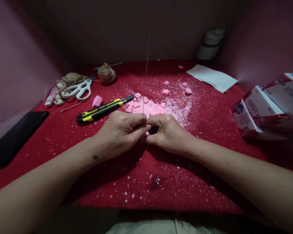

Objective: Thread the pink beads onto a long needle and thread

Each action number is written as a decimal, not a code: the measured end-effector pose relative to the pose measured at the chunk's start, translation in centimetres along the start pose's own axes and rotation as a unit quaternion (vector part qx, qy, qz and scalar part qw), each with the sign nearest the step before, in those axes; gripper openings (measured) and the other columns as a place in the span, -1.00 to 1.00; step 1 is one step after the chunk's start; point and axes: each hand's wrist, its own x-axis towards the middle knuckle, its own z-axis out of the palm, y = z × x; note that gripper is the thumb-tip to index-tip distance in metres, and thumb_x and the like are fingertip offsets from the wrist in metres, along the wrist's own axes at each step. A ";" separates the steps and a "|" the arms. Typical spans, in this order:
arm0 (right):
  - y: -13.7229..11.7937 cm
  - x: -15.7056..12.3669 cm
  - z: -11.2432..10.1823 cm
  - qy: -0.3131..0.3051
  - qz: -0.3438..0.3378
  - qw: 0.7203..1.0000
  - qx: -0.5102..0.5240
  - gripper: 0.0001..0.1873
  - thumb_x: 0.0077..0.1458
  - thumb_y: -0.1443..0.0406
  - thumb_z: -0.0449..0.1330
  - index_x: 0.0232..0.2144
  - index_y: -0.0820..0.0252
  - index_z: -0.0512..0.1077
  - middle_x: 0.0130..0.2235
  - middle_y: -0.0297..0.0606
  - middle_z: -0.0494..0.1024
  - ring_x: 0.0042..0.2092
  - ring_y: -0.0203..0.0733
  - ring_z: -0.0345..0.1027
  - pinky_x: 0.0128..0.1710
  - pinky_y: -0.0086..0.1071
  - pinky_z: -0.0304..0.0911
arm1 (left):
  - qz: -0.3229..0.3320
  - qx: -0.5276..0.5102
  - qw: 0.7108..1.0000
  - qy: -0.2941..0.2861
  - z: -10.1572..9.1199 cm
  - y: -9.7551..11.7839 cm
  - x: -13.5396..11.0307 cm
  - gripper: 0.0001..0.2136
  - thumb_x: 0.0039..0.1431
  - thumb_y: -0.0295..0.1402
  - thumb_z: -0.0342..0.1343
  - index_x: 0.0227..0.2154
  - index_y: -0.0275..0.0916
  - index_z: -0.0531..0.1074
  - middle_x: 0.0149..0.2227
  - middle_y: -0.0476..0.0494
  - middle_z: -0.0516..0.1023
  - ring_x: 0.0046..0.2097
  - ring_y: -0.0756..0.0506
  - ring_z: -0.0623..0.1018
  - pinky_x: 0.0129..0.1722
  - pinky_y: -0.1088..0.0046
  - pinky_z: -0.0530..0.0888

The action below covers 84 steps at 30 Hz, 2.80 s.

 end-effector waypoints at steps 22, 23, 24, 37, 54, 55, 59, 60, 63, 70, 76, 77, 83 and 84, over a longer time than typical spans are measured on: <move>0.0 0.1 -0.1 0.001 0.004 1.000 0.005 -0.91 -0.13 0.33 0.16 -0.59 0.24 0.41 -0.60 -0.40 0.32 -0.52 -0.41 0.14 -0.51 -0.47 -0.02 | 0.041 0.043 0.998 0.016 -0.2 0.1 -0.1 -0.87 0.06 -0.49 0.03 -0.50 -0.37 0.45 -0.63 0.01 0.40 -0.59 0.10 0.33 -0.54 0.60 0.23; 0.0 0.1 -0.1 0.005 0.006 1.000 0.005 -0.90 -0.13 0.32 0.16 -0.60 0.24 0.40 -0.61 -0.41 0.30 -0.53 -0.41 0.13 -0.51 -0.47 -0.02 | 0.028 0.037 0.999 0.022 -0.3 -0.1 0.0 -0.87 0.06 -0.49 0.03 -0.51 -0.36 0.45 -0.64 0.02 0.39 -0.59 0.11 0.32 -0.55 0.60 0.23; -0.1 0.1 0.0 0.009 0.008 1.000 0.006 -0.88 -0.11 0.31 0.16 -0.60 0.24 0.40 -0.61 -0.41 0.29 -0.54 -0.41 0.12 -0.52 -0.47 -0.03 | 0.013 0.027 0.999 0.026 -0.4 -0.3 0.0 -0.88 0.06 -0.48 0.04 -0.52 -0.36 0.45 -0.64 0.04 0.39 -0.59 0.11 0.32 -0.55 0.61 0.23; 0.0 0.2 0.0 0.001 0.018 1.000 0.000 -0.87 -0.14 0.30 0.19 -0.62 0.25 0.39 -0.59 -0.39 0.34 -0.52 -0.41 0.13 -0.50 -0.46 -0.02 | 0.006 0.002 1.000 -0.020 -0.9 0.6 -0.2 -0.86 0.04 -0.49 0.06 -0.59 -0.33 0.41 -0.68 0.10 0.27 -0.61 0.14 0.22 -0.60 0.63 0.15; 0.0 0.1 0.0 -0.002 0.017 1.000 -0.002 -0.88 -0.13 0.29 0.20 -0.60 0.24 0.41 -0.58 -0.38 0.35 -0.50 -0.39 0.14 -0.49 -0.46 -0.01 | -0.031 0.008 0.999 -0.004 -0.8 1.1 -0.2 -0.84 0.04 -0.47 0.03 -0.61 -0.33 0.40 -0.69 0.09 0.25 -0.61 0.12 0.23 -0.59 0.61 0.16; 0.0 0.1 -0.1 -0.001 0.016 1.000 -0.003 -0.88 -0.13 0.29 0.19 -0.60 0.25 0.41 -0.59 -0.39 0.34 -0.51 -0.39 0.13 -0.49 -0.46 -0.02 | -0.030 0.011 0.999 0.003 -0.8 0.9 -0.1 -0.84 0.04 -0.46 0.03 -0.61 -0.33 0.41 -0.69 0.08 0.25 -0.61 0.13 0.23 -0.59 0.61 0.16; -0.1 0.1 0.0 0.005 0.015 1.000 0.005 -0.83 -0.09 0.27 0.17 -0.61 0.25 0.41 -0.62 -0.41 0.29 -0.55 -0.42 0.10 -0.52 -0.46 -0.05 | -0.049 0.002 0.999 0.023 -1.1 0.1 0.0 -0.84 0.04 -0.43 0.04 -0.58 -0.33 0.42 -0.67 0.08 0.29 -0.60 0.12 0.25 -0.58 0.61 0.19; -0.1 0.1 0.0 0.005 0.015 1.000 0.006 -0.83 -0.09 0.26 0.18 -0.61 0.25 0.40 -0.62 -0.41 0.29 -0.55 -0.42 0.10 -0.52 -0.46 -0.05 | -0.053 0.001 0.998 0.023 -1.2 0.1 -0.2 -0.85 0.04 -0.43 0.04 -0.58 -0.32 0.42 -0.67 0.08 0.29 -0.60 0.12 0.25 -0.58 0.61 0.19; 0.0 0.1 0.1 0.007 0.015 1.000 0.004 -0.86 -0.13 0.29 0.20 -0.62 0.25 0.40 -0.62 -0.42 0.29 -0.54 -0.42 0.11 -0.52 -0.46 -0.05 | -0.045 0.014 0.999 0.006 -1.3 0.6 -0.6 -0.83 0.03 -0.46 0.03 -0.62 -0.31 0.40 -0.70 0.10 0.24 -0.62 0.13 0.22 -0.60 0.61 0.16; 0.0 0.1 0.0 0.005 0.008 1.000 -0.006 -0.88 -0.11 0.30 0.16 -0.59 0.25 0.42 -0.59 -0.38 0.34 -0.52 -0.40 0.12 -0.50 -0.45 -0.02 | -0.027 0.033 0.999 0.023 -0.6 0.8 -0.1 -0.82 0.05 -0.44 0.01 -0.61 -0.32 0.41 -0.68 0.06 0.29 -0.61 0.11 0.26 -0.59 0.60 0.17; -0.1 0.1 0.1 0.007 0.011 1.000 -0.002 -0.84 -0.12 0.28 0.19 -0.63 0.24 0.39 -0.62 -0.40 0.29 -0.54 -0.41 0.10 -0.51 -0.45 -0.04 | -0.061 -0.015 0.998 0.006 -1.1 0.7 -0.4 -0.83 0.04 -0.44 0.04 -0.62 -0.30 0.41 -0.69 0.09 0.30 -0.61 0.11 0.25 -0.60 0.61 0.18; -0.1 0.2 0.1 0.007 0.012 1.000 -0.004 -0.85 -0.13 0.29 0.20 -0.63 0.24 0.39 -0.61 -0.40 0.30 -0.53 -0.41 0.10 -0.51 -0.45 -0.04 | -0.057 -0.021 0.998 -0.005 -1.1 0.9 -0.5 -0.82 0.04 -0.45 0.03 -0.62 -0.30 0.40 -0.69 0.09 0.30 -0.61 0.11 0.26 -0.59 0.61 0.18; 0.0 0.1 0.1 0.005 0.006 1.000 -0.008 -0.86 -0.11 0.29 0.17 -0.61 0.24 0.40 -0.59 -0.38 0.35 -0.51 -0.40 0.13 -0.49 -0.45 -0.01 | -0.033 0.033 0.998 0.031 -0.4 0.7 -0.2 -0.82 0.06 -0.43 0.03 -0.59 -0.33 0.43 -0.66 0.04 0.33 -0.60 0.10 0.29 -0.56 0.58 0.20; 0.0 0.1 0.1 0.008 0.007 1.000 -0.007 -0.86 -0.11 0.29 0.16 -0.61 0.24 0.40 -0.60 -0.38 0.34 -0.52 -0.40 0.13 -0.49 -0.45 -0.01 | -0.031 0.047 0.997 0.044 -0.4 0.6 -0.2 -0.83 0.05 -0.43 0.04 -0.59 -0.33 0.43 -0.66 0.03 0.33 -0.60 0.10 0.29 -0.56 0.57 0.19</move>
